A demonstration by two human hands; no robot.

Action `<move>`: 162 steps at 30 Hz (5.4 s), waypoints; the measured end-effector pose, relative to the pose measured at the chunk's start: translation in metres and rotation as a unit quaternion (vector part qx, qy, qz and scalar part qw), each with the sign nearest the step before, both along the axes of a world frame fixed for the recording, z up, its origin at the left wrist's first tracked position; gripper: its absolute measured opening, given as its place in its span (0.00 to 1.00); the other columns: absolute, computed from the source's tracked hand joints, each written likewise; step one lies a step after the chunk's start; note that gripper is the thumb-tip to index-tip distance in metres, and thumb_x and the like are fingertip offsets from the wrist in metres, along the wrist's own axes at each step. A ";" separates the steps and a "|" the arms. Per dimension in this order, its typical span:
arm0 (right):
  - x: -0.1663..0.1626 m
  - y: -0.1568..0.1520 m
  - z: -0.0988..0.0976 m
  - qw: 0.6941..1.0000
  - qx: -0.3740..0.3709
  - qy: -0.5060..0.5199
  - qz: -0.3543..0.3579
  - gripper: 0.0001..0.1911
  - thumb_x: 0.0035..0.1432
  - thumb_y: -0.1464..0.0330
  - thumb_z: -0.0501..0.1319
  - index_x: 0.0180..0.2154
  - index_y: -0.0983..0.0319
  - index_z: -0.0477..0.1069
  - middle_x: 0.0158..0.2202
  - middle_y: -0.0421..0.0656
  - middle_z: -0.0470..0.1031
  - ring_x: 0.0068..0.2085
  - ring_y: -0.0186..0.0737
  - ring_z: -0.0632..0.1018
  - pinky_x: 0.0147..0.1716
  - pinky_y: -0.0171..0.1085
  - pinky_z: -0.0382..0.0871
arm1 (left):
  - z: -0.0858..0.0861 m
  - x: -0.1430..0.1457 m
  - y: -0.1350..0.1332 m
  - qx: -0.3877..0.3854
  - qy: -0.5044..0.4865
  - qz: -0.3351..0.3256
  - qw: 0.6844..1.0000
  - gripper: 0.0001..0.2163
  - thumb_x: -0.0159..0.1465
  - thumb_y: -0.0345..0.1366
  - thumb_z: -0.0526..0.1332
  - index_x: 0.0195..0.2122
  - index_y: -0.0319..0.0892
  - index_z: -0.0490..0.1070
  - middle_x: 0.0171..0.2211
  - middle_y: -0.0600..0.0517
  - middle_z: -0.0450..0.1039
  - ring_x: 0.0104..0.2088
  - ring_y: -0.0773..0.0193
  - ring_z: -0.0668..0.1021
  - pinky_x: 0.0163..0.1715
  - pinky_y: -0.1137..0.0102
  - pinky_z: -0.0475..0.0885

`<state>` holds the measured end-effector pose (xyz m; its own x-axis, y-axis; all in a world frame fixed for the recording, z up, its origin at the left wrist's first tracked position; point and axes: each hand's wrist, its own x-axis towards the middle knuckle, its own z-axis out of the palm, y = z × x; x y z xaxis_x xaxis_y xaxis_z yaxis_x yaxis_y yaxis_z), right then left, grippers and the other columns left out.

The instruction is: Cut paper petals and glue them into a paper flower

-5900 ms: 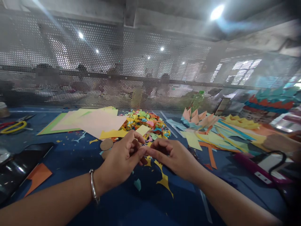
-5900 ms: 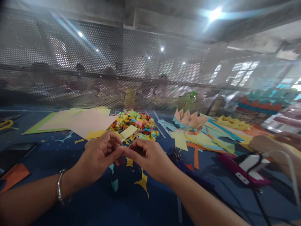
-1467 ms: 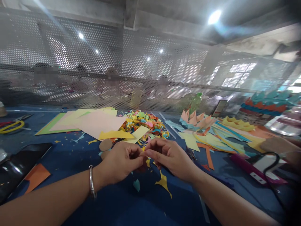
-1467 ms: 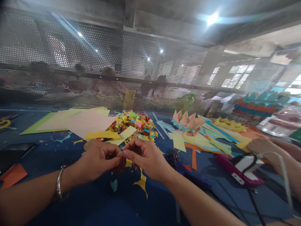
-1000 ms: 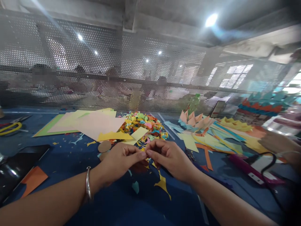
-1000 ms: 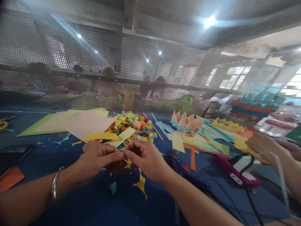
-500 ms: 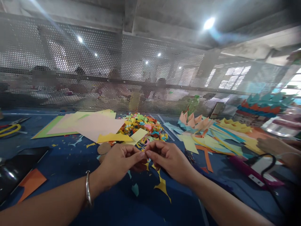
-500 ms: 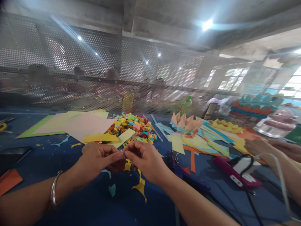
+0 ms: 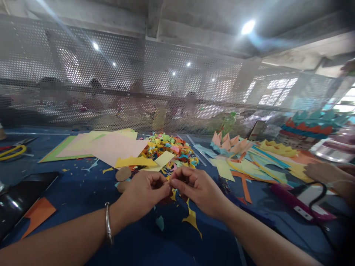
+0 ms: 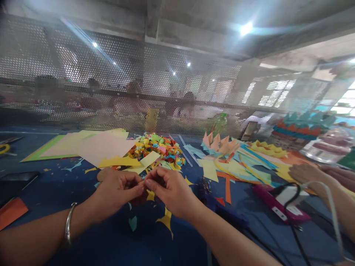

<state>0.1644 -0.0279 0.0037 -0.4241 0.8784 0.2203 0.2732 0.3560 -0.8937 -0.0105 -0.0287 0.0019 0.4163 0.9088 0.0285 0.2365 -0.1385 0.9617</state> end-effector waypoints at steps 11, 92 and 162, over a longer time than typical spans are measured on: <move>-0.002 -0.002 0.000 0.999 -0.032 0.002 0.020 0.08 0.57 0.64 0.58 0.31 0.61 0.67 0.26 0.39 0.70 0.22 0.30 0.67 0.22 0.32 0.65 | -0.003 -0.010 0.002 0.118 0.097 -0.063 0.986 0.12 0.60 0.41 0.56 0.23 0.41 0.69 0.21 0.54 0.70 0.22 0.69 0.69 0.24 0.73 0.63; 0.003 -0.002 0.006 0.999 -0.045 0.021 0.022 0.07 0.57 0.64 0.58 0.30 0.61 0.67 0.27 0.39 0.72 0.21 0.29 0.67 0.22 0.32 0.66 | 0.005 -0.003 -0.003 -0.051 -0.023 0.011 0.998 0.12 0.57 0.41 0.59 0.26 0.38 0.75 0.22 0.50 0.77 0.26 0.62 0.80 0.27 0.71 0.74; 0.009 0.002 -0.004 0.989 0.038 -0.142 -0.033 0.06 0.57 0.68 0.56 0.30 0.62 0.69 0.22 0.38 0.68 0.21 0.30 0.66 0.19 0.32 0.58 | 0.027 -0.023 0.000 0.145 0.226 -0.121 0.956 0.04 0.52 0.29 0.60 0.29 0.41 0.72 0.30 0.54 0.71 0.29 0.67 0.73 0.28 0.74 0.67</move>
<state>0.1732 -0.0257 -0.0008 -0.4207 0.8917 0.1670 0.5341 0.3923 -0.7489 -0.0338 -0.0290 0.0285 0.6431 0.7651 0.0312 0.5459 -0.4866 0.6821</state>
